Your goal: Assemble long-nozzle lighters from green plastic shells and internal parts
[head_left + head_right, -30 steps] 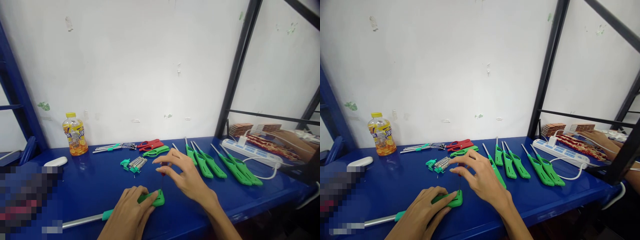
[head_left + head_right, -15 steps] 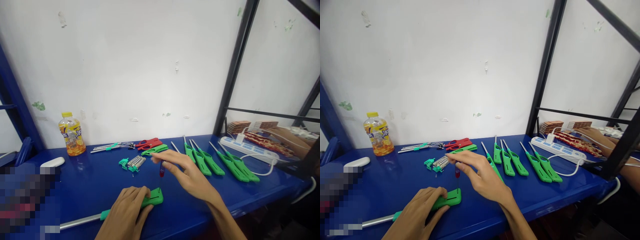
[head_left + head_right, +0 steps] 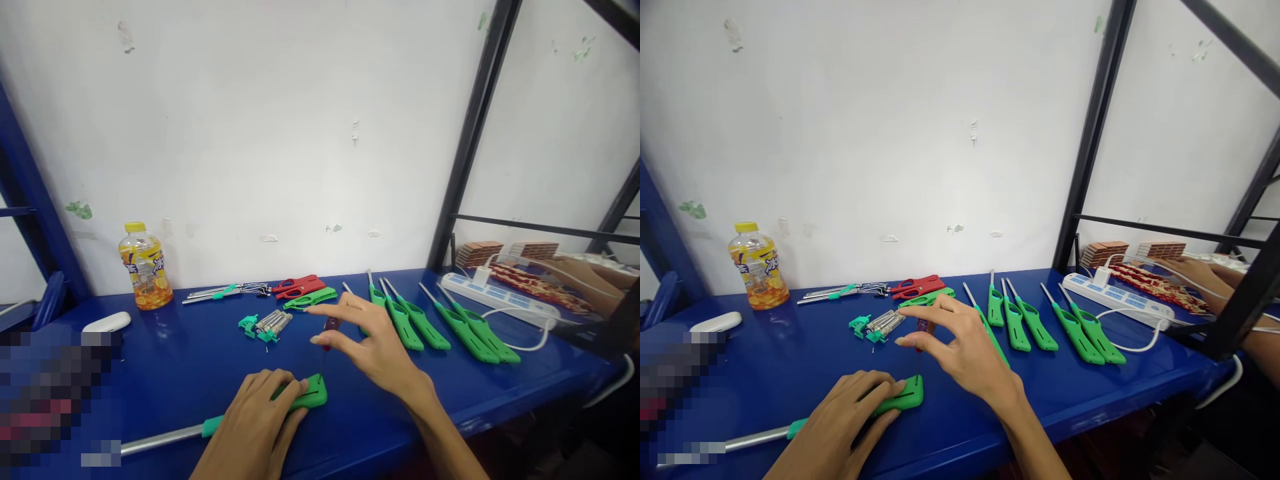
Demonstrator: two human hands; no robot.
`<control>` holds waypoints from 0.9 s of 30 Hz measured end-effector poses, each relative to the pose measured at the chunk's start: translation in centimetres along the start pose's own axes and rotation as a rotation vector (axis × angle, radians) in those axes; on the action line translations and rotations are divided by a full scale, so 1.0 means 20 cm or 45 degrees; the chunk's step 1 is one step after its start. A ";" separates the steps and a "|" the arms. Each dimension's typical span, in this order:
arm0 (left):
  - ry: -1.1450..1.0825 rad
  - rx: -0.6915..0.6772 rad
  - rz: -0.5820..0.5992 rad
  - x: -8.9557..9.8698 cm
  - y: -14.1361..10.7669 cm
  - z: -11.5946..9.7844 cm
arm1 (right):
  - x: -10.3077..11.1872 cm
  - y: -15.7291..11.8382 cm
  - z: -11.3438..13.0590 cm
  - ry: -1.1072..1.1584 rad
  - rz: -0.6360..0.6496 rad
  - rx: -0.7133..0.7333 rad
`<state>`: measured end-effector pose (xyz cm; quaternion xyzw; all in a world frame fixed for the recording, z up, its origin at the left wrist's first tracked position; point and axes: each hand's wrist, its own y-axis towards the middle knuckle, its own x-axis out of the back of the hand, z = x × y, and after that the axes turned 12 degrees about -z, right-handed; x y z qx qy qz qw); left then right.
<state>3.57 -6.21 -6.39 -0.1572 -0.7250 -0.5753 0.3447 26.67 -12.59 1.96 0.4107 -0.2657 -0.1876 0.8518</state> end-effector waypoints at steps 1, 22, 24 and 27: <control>0.005 -0.004 -0.005 0.00 0.00 0.00 | -0.01 0.00 0.00 -0.024 -0.011 0.016; -0.009 0.034 0.020 0.00 0.01 0.01 | -0.03 -0.01 0.02 0.018 0.009 0.053; -0.007 0.042 0.021 0.00 0.00 0.01 | -0.04 -0.01 0.02 0.033 0.029 0.036; 0.005 0.042 0.021 0.00 -0.01 0.02 | -0.03 0.00 0.03 0.044 -0.067 0.012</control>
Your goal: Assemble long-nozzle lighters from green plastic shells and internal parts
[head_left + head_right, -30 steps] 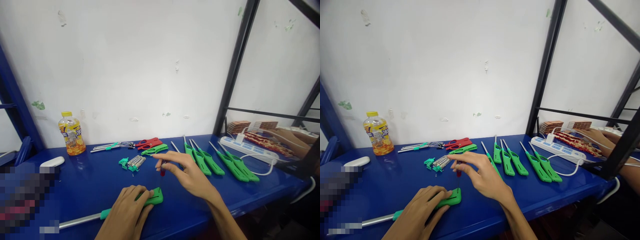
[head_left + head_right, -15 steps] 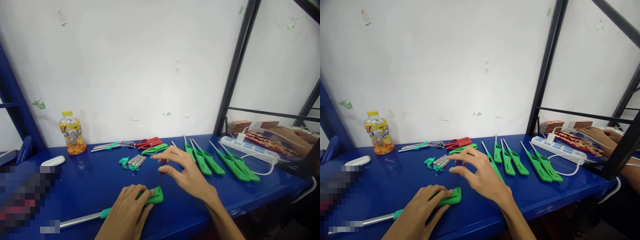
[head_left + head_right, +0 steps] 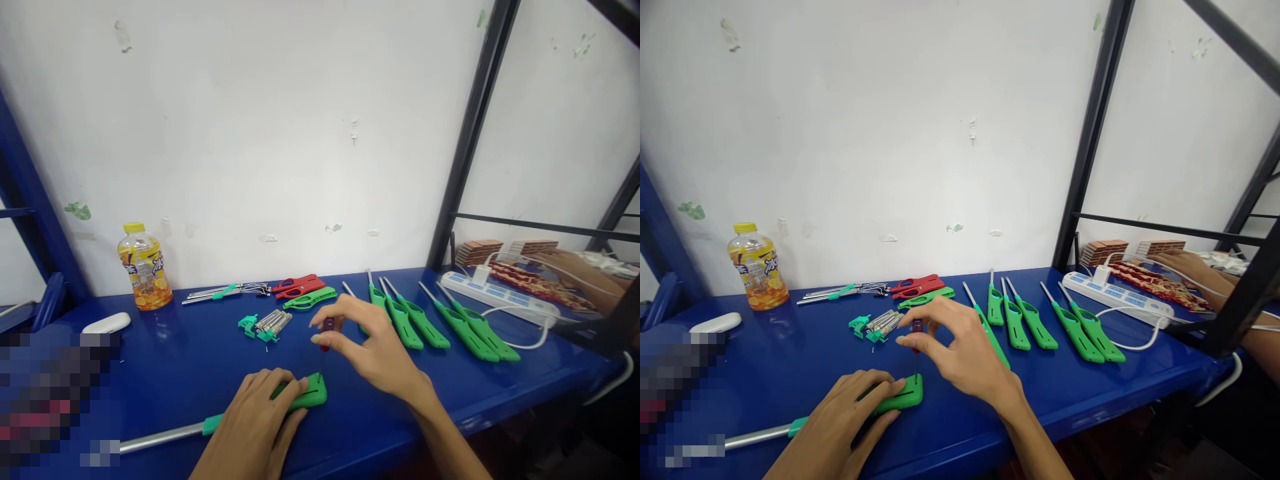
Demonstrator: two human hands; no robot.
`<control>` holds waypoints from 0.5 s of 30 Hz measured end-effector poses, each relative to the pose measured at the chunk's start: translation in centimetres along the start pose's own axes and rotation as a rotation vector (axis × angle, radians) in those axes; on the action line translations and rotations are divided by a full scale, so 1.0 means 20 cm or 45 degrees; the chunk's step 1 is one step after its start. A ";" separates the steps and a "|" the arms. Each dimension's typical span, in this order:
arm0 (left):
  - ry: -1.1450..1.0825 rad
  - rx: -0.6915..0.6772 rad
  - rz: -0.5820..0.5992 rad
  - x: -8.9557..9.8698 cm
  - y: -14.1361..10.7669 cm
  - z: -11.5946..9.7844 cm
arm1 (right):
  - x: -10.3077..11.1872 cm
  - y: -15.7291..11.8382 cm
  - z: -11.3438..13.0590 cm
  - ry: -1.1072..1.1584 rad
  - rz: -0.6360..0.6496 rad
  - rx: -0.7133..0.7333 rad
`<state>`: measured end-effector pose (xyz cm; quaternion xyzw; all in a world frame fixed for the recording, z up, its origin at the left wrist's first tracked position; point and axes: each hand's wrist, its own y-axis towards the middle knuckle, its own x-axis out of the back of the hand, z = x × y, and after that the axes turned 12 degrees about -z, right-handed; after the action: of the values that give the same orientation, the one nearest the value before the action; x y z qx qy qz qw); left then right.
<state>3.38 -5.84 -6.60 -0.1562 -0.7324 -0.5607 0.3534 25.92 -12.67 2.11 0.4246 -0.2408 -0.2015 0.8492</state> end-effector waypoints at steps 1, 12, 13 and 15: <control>0.007 -0.002 0.003 0.00 0.00 0.00 | 0.01 0.00 0.00 0.000 -0.073 -0.008; 0.275 -0.267 -0.237 0.00 0.02 -0.03 | 0.05 0.00 -0.17 -0.449 0.269 -0.218; 0.308 -0.287 -0.240 0.00 0.02 -0.04 | 0.05 -0.01 -0.18 -0.467 0.319 -0.241; 0.364 -0.308 -0.216 0.01 0.01 -0.05 | 0.05 -0.03 -0.19 -0.487 0.420 -0.279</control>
<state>3.56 -6.71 -6.19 -0.0543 -0.6127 -0.6887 0.3839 28.81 -11.19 0.00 0.2394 -0.4395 -0.1617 0.8505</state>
